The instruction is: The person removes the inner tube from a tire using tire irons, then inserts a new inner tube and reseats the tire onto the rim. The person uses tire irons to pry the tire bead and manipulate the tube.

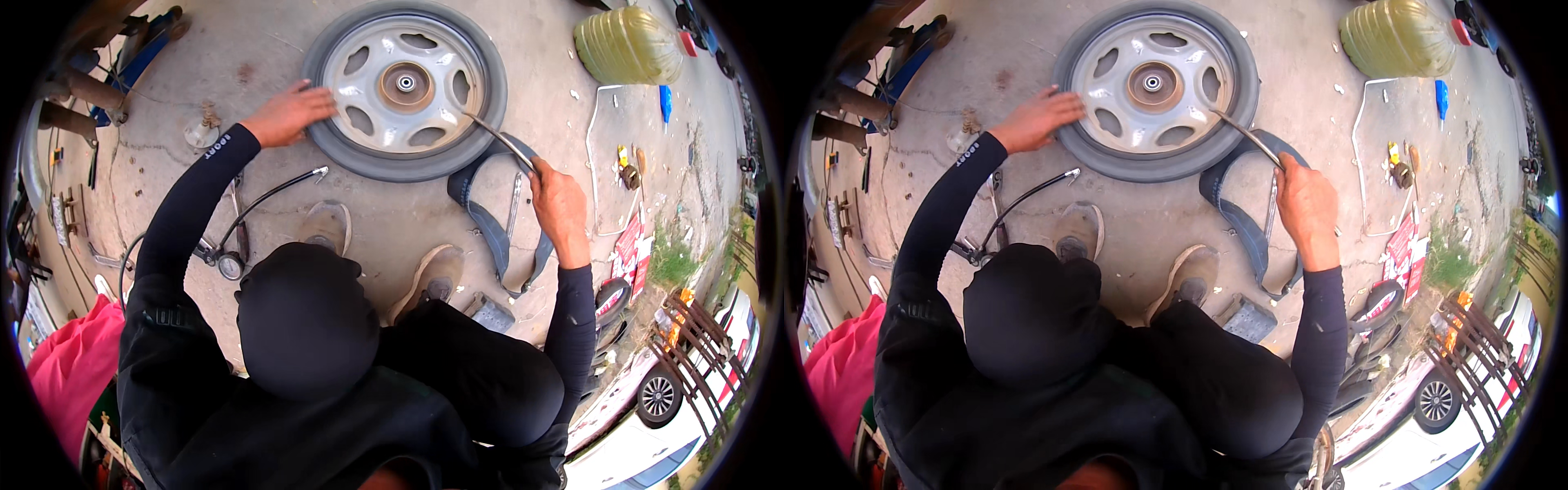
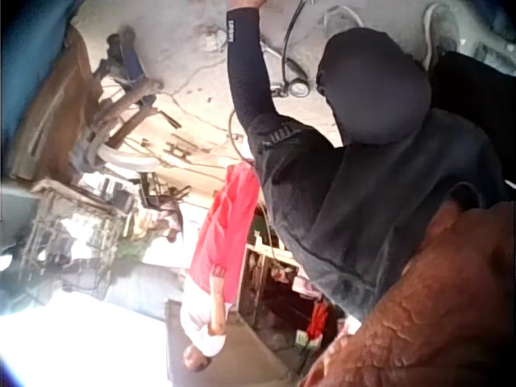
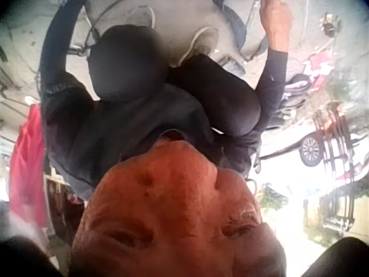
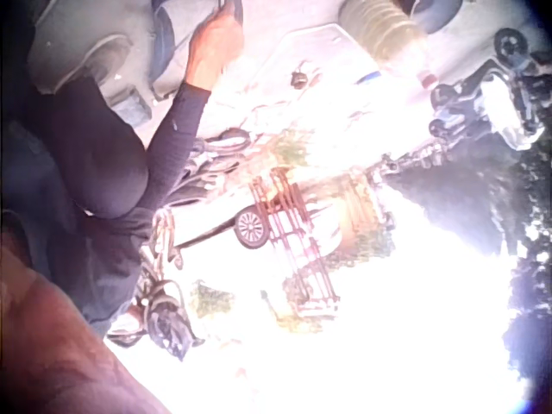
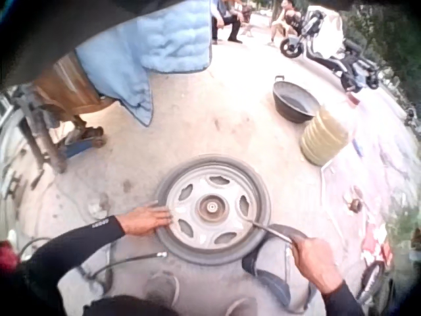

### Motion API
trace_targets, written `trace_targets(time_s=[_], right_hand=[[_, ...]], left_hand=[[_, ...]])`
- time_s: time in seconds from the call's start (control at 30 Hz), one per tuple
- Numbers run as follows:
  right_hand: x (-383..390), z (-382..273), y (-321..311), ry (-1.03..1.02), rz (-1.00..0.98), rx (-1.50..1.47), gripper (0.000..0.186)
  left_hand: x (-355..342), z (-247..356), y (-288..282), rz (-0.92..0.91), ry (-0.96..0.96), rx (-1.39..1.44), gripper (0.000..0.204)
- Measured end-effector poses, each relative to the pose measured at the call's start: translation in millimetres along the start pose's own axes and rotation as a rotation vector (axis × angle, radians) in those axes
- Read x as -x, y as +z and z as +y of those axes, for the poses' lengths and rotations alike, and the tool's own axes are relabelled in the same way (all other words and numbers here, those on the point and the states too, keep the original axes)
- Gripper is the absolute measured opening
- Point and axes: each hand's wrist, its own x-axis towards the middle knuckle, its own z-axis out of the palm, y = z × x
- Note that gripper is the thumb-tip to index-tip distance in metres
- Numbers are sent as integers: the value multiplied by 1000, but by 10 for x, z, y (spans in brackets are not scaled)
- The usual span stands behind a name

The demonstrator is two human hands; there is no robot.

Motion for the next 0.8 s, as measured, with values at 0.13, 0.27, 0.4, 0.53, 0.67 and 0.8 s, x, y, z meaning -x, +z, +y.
trace_targets(time_s=[0.13, 0.27, 0.4, 0.53, 0.67, 0.8], right_hand=[[54, -167, 71, -47, -31, 78, 15], [132, -261, -54, -138, -116, 125, 13], [42, -481, -202, -240, -190, 115, 11], [-178, -631, -280, -300, -263, 180, 12], [-494, -829, -526, -361, -330, 237, 14], [-928, -1065, -815, -464, -532, 288, 17]], left_hand=[[-142, 337, -201, -2, -176, 126, 74], [-600, 1456, 127, 150, -95, 351, 79], [-719, 1749, 258, 203, -321, 274, 82], [-604, 1567, 344, 196, -232, 234, 68], [-527, 1460, 287, 276, -138, 194, 60], [-491, 1516, 183, 291, -122, 170, 48]])
